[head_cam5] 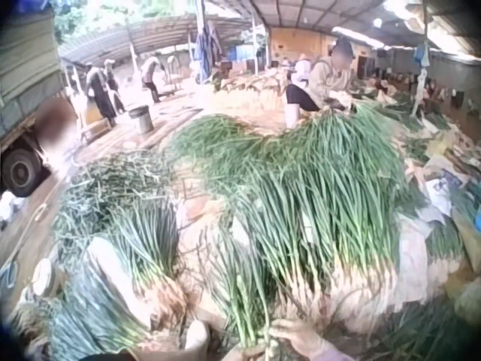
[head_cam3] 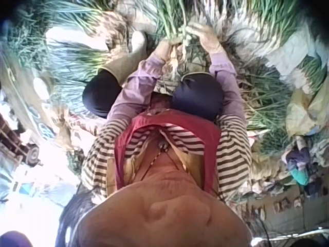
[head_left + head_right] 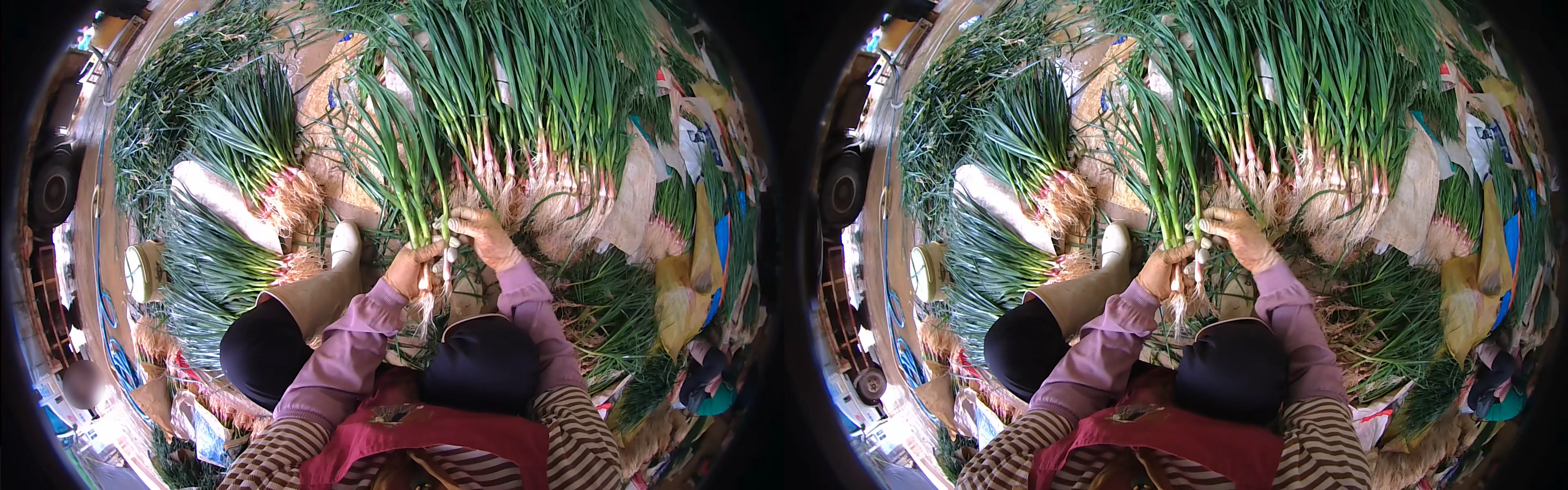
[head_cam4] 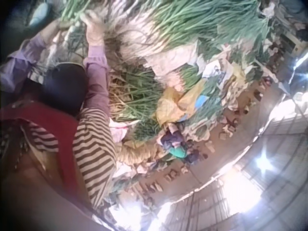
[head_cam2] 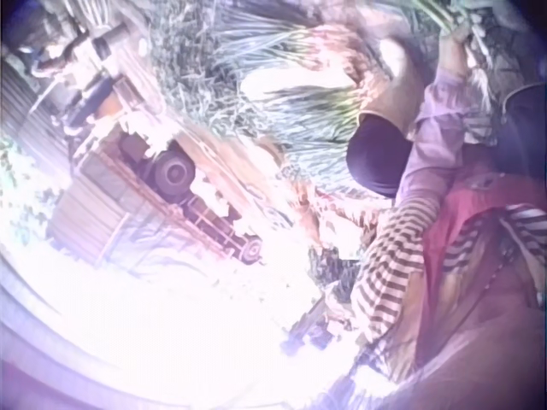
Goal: The person cleans green onions by hand, removing the outer layers, and organizes them into a bunch on the floor.
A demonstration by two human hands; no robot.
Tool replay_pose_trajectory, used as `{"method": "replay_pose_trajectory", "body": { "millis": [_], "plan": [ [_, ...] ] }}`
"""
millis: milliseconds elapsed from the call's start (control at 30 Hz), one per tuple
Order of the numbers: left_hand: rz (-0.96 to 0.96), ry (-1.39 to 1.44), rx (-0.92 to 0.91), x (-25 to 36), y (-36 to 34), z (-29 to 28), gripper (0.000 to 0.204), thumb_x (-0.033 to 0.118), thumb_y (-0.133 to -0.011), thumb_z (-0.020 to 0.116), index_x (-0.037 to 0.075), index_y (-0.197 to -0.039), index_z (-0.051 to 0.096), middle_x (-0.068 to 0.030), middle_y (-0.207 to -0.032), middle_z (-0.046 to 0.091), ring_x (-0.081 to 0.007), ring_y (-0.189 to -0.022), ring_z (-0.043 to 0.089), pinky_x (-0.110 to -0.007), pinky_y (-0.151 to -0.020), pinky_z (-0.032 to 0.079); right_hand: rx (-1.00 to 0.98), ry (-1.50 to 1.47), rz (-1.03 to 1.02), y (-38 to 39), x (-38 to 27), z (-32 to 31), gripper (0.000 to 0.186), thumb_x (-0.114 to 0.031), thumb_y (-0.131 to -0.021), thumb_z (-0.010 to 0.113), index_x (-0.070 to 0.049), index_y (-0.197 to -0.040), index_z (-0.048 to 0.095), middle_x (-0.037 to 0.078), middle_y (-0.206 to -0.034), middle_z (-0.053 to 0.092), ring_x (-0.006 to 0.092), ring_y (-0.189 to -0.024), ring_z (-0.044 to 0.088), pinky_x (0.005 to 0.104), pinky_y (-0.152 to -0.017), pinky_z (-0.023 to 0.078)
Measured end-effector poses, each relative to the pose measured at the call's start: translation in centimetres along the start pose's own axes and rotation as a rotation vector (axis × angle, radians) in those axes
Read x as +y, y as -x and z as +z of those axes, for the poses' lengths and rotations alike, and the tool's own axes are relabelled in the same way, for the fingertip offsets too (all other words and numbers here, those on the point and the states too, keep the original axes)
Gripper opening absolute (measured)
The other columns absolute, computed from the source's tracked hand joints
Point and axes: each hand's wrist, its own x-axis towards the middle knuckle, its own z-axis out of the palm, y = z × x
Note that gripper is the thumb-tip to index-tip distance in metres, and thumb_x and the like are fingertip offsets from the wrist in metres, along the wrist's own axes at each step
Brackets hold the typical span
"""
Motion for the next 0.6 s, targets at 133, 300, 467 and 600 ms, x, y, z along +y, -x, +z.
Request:
{"method": "replay_pose_trajectory", "body": {
  "millis": [133,300,467,600],
  "plan": [
    [0.095,-0.015,0.049,0.2,-0.1,-1.0,0.017,0.018,-0.088,0.060,0.003,-0.096,0.060,-0.0040,-0.071,0.061,-0.0122,-0.052,0.056,-0.023,-0.045,0.045,0.197,0.180,-0.070,-0.7,0.0,1.6,0.014,-0.013,-0.086,0.061,0.000,-0.083,0.063,0.001,-0.068,0.058,0.0108,-0.060,0.054,0.0242,-0.055,0.042],
    [0.356,-0.394,0.445,-1.3,-0.1,-0.4,0.015,0.012,-0.088,0.060,0.003,-0.076,0.062,-0.0037,-0.060,0.060,-0.0088,-0.044,0.051,-0.020,-0.035,0.036,0.408,1.535,-0.145,-2.3,2.7,1.4,0.008,-0.007,-0.074,0.061,0.000,-0.072,0.060,0.013,-0.072,0.064,0.0244,-0.065,0.063,0.0374,-0.059,0.051],
    [0.452,-0.276,0.393,1.0,-0.2,-0.5,0.021,0.023,-0.088,0.062,0.002,-0.085,0.061,-0.0048,-0.063,0.060,-0.0101,-0.035,0.046,-0.021,-0.032,0.034,-0.326,1.606,0.431,-1.1,-0.4,-0.2,0.031,-0.022,-0.083,0.061,0.001,-0.103,0.063,0.020,-0.091,0.065,0.0276,-0.077,0.066,0.0376,-0.070,0.054],
    [0.345,-0.243,0.470,2.5,-0.4,-1.4,0.017,0.018,-0.084,0.067,0.003,-0.090,0.061,0.0024,-0.056,0.048,-0.0070,-0.041,0.042,-0.022,-0.038,0.032,0.581,1.557,-0.207,-6.1,-3.3,-0.6,0.042,-0.035,-0.087,0.058,-0.001,-0.111,0.058,0.014,-0.078,0.065,0.0244,-0.065,0.064,0.0371,-0.063,0.053]
  ]
}}
